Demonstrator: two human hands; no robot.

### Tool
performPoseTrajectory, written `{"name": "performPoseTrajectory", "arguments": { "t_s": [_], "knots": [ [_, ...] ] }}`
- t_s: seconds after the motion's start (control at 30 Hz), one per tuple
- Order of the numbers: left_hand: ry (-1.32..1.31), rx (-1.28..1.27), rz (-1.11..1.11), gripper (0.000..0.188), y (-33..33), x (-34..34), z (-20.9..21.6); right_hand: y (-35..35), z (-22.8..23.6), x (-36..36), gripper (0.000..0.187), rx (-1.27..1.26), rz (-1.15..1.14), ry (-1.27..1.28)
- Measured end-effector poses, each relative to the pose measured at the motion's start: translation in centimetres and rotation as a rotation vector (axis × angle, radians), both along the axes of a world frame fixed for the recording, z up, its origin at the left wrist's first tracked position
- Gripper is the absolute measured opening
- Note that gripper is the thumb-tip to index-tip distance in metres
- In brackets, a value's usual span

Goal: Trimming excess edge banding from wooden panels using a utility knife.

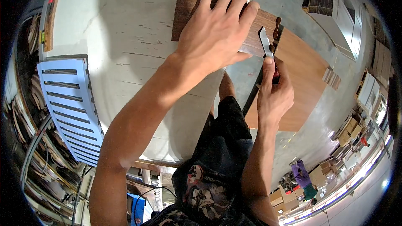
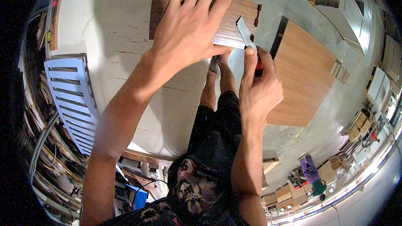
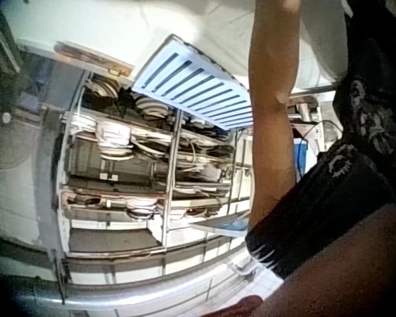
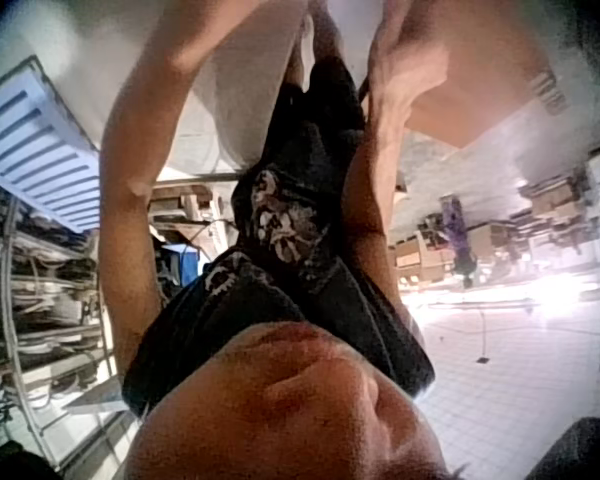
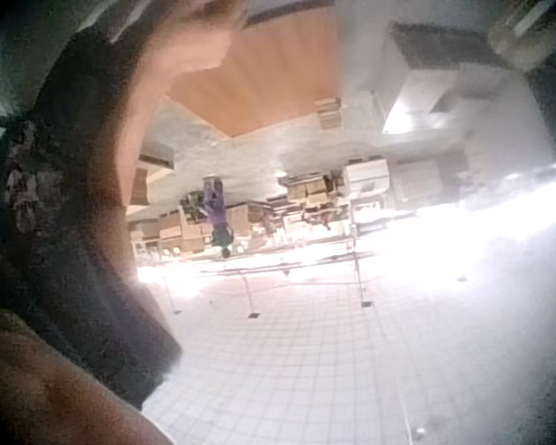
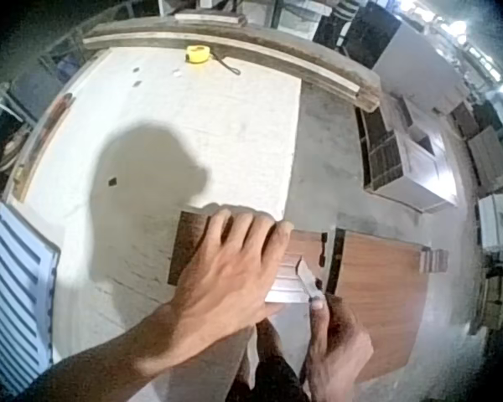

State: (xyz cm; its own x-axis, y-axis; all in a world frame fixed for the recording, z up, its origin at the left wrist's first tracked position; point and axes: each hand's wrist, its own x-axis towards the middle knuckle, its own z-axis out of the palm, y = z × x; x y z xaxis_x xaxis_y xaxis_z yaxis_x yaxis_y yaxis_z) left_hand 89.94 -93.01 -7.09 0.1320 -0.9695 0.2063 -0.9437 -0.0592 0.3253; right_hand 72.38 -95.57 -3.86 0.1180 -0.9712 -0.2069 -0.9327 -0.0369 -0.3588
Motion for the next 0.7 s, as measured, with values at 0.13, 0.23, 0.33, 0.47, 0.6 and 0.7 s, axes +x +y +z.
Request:
{"name": "performPoseTrajectory", "arguments": {
  "t_s": [0.13, 0.23, 0.33, 0.47, 0.6, 0.7],
  "knots": [
    [0.005, -0.003, -0.008, 0.093, -0.1, 0.0, 0.2, -1.6, 0.0, 0.6, 0.043, -0.077, 0.036, 0.005],
    [-0.001, 0.003, -0.005, 0.092, -0.1, -0.1, 0.3, -1.7, 0.2, 0.7, 0.044, -0.055, 0.026, -0.016],
    [-0.011, -0.009, 0.003, 0.091, 0.0, 0.0, 0.1, -0.7, 0.1, 0.3, 0.043, -0.010, 0.017, -0.003],
    [0.013, 0.000, 0.002, 0.092, 0.0, -0.1, 0.2, -0.1, -0.1, -0.3, 0.041, 0.037, 0.008, -0.037],
    [0.001, -0.009, 0.013, 0.093, 0.0, -0.1, 0.1, -1.0, 0.4, 0.8, 0.041, -0.012, 0.060, 0.000],
    [-0.006, -0.004, 0.007, 0.093, -0.2, -0.1, 0.2, -1.7, 0.4, 0.9, 0.041, -0.059, 0.067, -0.001]
  ]
}}
